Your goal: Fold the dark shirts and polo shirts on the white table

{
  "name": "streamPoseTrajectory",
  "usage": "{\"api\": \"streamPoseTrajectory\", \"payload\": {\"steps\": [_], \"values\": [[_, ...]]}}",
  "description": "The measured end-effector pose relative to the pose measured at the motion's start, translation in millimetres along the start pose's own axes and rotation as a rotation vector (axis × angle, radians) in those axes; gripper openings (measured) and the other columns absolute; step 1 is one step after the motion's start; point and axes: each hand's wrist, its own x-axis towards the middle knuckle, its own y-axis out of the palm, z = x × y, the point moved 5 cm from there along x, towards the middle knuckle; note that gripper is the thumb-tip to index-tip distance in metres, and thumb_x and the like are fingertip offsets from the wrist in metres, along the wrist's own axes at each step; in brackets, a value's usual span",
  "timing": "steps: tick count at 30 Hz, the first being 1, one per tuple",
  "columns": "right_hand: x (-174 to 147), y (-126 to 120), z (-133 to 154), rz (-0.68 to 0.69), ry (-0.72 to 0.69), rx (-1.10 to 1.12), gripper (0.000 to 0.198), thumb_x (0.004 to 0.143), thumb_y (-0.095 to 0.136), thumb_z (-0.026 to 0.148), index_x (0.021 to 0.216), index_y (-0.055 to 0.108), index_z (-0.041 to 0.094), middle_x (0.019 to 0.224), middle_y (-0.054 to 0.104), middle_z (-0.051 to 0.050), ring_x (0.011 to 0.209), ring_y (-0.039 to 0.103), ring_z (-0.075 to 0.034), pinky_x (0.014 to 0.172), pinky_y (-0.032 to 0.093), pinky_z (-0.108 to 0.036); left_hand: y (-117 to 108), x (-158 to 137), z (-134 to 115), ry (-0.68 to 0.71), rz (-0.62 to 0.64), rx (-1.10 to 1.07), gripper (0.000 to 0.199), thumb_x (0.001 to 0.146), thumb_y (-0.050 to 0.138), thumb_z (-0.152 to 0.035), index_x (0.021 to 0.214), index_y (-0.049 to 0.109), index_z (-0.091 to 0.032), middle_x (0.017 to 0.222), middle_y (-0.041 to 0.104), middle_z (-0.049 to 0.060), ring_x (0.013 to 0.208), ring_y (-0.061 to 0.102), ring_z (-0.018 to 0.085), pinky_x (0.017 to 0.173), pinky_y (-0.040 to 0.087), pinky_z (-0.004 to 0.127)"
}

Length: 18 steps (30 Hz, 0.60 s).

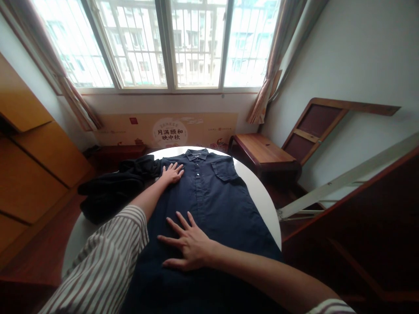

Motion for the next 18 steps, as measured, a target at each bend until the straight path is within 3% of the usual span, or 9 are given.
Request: {"api": "streamPoseTrajectory", "payload": {"steps": [6, 10, 14, 16, 18], "values": [[-1.9, -1.0, 2.5, 0.029, -0.02, 0.033, 0.077, 0.087, 0.04, 0.075, 0.152, 0.033, 0.033, 0.164, 0.004, -0.009, 0.148, -0.006, -0.04, 0.113, -0.002, -0.068, -11.9, 1.5, -3.3, 0.004, -0.032, -0.045, 0.056, 0.1, 0.03, -0.049, 0.15, 0.038, -0.026, 0.159, 0.027, 0.013, 0.145, 0.026, 0.037, 0.11, 0.022, 0.065], [-17.0, -16.1, 7.3, 0.014, -0.048, 0.067, 0.07, 0.093, 0.045, 0.063, 0.152, 0.033, 0.028, 0.162, 0.021, -0.012, 0.148, 0.013, -0.038, 0.114, 0.015, -0.065, -35.7, -30.7, -18.8, 0.064, -0.163, -0.072, 0.052, 0.103, 0.024, -0.035, 0.149, 0.036, -0.012, 0.156, 0.033, 0.017, 0.142, 0.033, 0.03, 0.113, 0.028, 0.048], [-83.8, -48.2, -5.0, -0.211, 0.079, 0.047, 0.045, 0.094, 0.054, 0.041, 0.134, 0.056, 0.021, 0.138, 0.055, -0.012, 0.129, 0.049, -0.028, 0.11, 0.038, -0.046, -46.4, -126.7, -25.7, 0.263, -0.32, -0.243, 0.042, 0.1, 0.034, -0.036, 0.126, 0.058, -0.014, 0.125, 0.063, 0.013, 0.117, 0.059, 0.023, 0.105, 0.043, 0.035], [-135.8, -57.2, -26.7, -0.361, 0.274, 0.033, 0.032, 0.096, 0.05, 0.038, 0.12, 0.064, 0.021, 0.121, 0.063, -0.011, 0.112, 0.06, -0.024, 0.1, 0.048, -0.039, -38.7, -191.4, -15.1, 0.275, -0.327, -0.295, 0.038, 0.099, 0.036, -0.039, 0.118, 0.062, -0.018, 0.114, 0.067, 0.011, 0.107, 0.064, 0.022, 0.099, 0.047, 0.035], [-193.3, -58.6, -52.0, -0.537, 0.507, -0.005, 0.033, 0.096, 0.048, 0.044, 0.11, 0.067, 0.021, 0.11, 0.064, -0.011, 0.101, 0.065, -0.024, 0.094, 0.052, -0.04, -24.4, -254.0, 5.3, 0.175, -0.323, -0.332, 0.038, 0.097, 0.04, -0.042, 0.116, 0.062, -0.019, 0.112, 0.067, 0.01, 0.102, 0.065, 0.023, 0.095, 0.049, 0.036]]}}
